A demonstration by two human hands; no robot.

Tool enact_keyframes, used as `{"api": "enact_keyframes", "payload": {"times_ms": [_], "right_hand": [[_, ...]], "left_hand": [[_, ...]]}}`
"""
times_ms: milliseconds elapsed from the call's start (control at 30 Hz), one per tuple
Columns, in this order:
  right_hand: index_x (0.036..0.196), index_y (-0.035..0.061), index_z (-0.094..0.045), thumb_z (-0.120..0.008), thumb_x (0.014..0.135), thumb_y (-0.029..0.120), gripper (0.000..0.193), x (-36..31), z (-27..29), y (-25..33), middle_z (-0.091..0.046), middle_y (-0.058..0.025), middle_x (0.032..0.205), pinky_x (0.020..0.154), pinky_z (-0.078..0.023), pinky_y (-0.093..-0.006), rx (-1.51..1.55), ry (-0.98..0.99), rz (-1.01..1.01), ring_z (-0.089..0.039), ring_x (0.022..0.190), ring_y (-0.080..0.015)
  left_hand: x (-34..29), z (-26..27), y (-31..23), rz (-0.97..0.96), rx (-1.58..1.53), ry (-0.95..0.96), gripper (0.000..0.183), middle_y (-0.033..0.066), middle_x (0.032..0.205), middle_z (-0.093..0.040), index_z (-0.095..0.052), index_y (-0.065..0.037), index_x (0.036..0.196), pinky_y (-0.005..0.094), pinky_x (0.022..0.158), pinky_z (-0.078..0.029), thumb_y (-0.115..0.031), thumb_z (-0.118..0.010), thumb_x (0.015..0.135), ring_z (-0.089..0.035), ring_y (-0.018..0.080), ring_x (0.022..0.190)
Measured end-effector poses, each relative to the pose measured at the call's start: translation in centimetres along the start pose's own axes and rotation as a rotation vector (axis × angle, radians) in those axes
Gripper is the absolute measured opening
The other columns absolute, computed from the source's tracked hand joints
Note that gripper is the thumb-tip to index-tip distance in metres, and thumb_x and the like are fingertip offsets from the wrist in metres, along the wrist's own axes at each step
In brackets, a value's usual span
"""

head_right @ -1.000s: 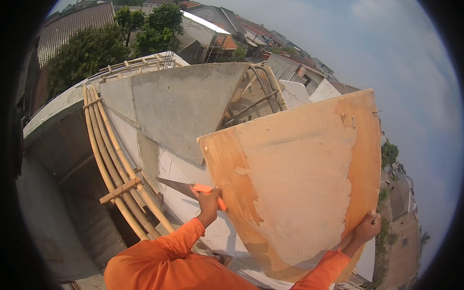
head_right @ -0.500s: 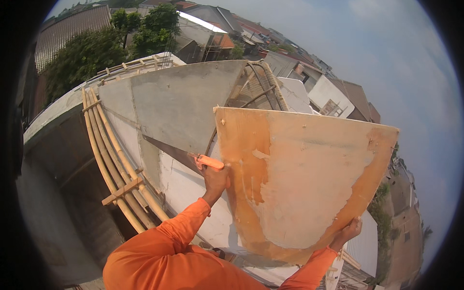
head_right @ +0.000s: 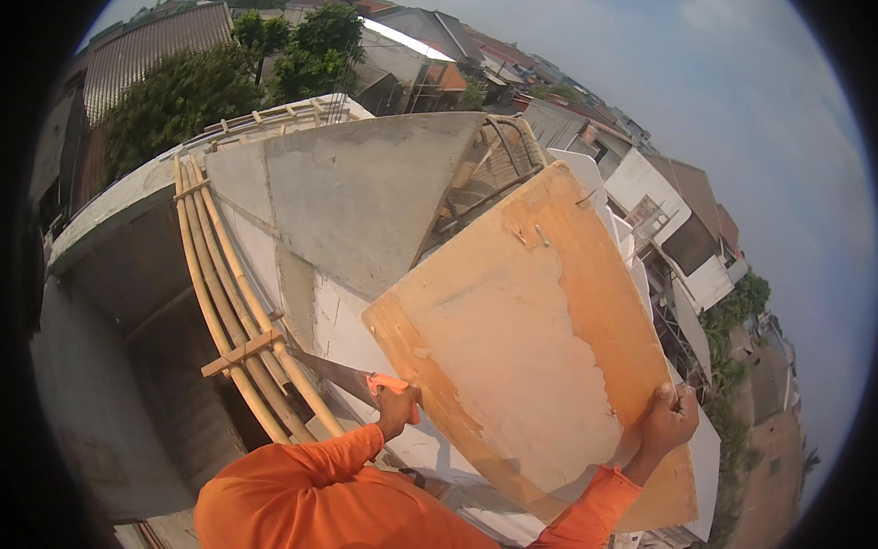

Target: The person picks up a hand saw and a piece of plywood on a construction site. They walk across bamboo scaffolding to a work area, position the plywood, and begin sawing it into smaller pieces.

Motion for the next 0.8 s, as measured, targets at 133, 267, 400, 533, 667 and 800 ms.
{"api": "enact_keyframes", "payload": {"times_ms": [133, 267, 400, 533, 667, 800], "right_hand": [[0.065, 0.0065, -0.052, -0.067, 0.079, 0.057, 0.054, 4.2, -3.0, 4.9, -0.040, -0.0004, 0.055, 0.049, -0.033, -0.0308, -0.244, 0.002, 0.115, -0.039, 0.051, -0.0145], [0.066, 0.0085, -0.056, -0.067, 0.077, 0.060, 0.054, 8.0, -4.5, 6.8, -0.043, -0.0012, 0.054, 0.049, -0.035, -0.0309, -0.309, 0.005, 0.189, -0.042, 0.050, -0.0157], [0.067, 0.0086, -0.058, -0.068, 0.077, 0.057, 0.051, 9.6, -5.7, 7.6, -0.047, -0.0020, 0.055, 0.050, -0.037, -0.0309, -0.259, 0.033, 0.216, -0.045, 0.051, -0.0156], [0.067, 0.0084, -0.059, -0.070, 0.076, 0.052, 0.046, 9.9, -6.1, 6.0, -0.047, -0.0031, 0.055, 0.050, -0.038, -0.0308, -0.218, 0.028, 0.229, -0.045, 0.051, -0.0160], [0.067, 0.0081, -0.058, -0.072, 0.075, 0.045, 0.040, 9.7, -6.1, 4.5, -0.047, -0.0045, 0.054, 0.050, -0.039, -0.0308, -0.199, 0.011, 0.232, -0.047, 0.049, -0.0172], [0.066, 0.0083, -0.059, -0.073, 0.073, 0.041, 0.036, 9.6, -6.8, 5.2, -0.048, -0.0056, 0.053, 0.050, -0.040, -0.0319, -0.197, 0.012, 0.213, -0.049, 0.047, -0.0197]], "left_hand": [[0.2, -3.1, 4.2, 0.251, -0.273, 0.213, 0.019, 0.0056, 0.071, -0.058, -0.058, -0.003, 0.074, 0.0345, 0.058, -0.043, -0.019, -0.068, 0.077, -0.055, 0.0165, 0.064], [-0.4, -6.7, 1.9, 0.381, -0.354, 0.272, 0.021, 0.0047, 0.074, -0.058, -0.058, -0.003, 0.077, 0.0338, 0.060, -0.042, -0.020, -0.069, 0.078, -0.055, 0.0161, 0.068], [0.7, -8.7, 3.7, 0.343, -0.335, 0.282, 0.022, 0.0053, 0.079, -0.058, -0.058, -0.002, 0.081, 0.0343, 0.062, -0.043, -0.021, -0.069, 0.079, -0.055, 0.0165, 0.071], [1.7, -9.4, 4.6, 0.373, -0.288, 0.270, 0.024, 0.0057, 0.081, -0.058, -0.057, -0.001, 0.087, 0.0341, 0.062, -0.044, -0.020, -0.069, 0.079, -0.055, 0.0173, 0.072], [1.7, -9.4, 3.3, 0.378, -0.341, 0.300, 0.026, 0.0059, 0.081, -0.057, -0.055, -0.001, 0.091, 0.0331, 0.062, -0.044, -0.019, -0.069, 0.078, -0.055, 0.0171, 0.072], [1.9, -8.9, 3.0, 0.377, -0.325, 0.227, 0.022, 0.0058, 0.081, -0.057, -0.055, -0.001, 0.090, 0.0324, 0.061, -0.044, -0.015, -0.067, 0.078, -0.055, 0.0158, 0.071]]}}
Point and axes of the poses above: each hand's wrist, its own x-axis towards the middle knuckle, its own z-axis out of the back of the hand, y = z × x, the point moved 4 cm from there along x, towards the middle knuckle
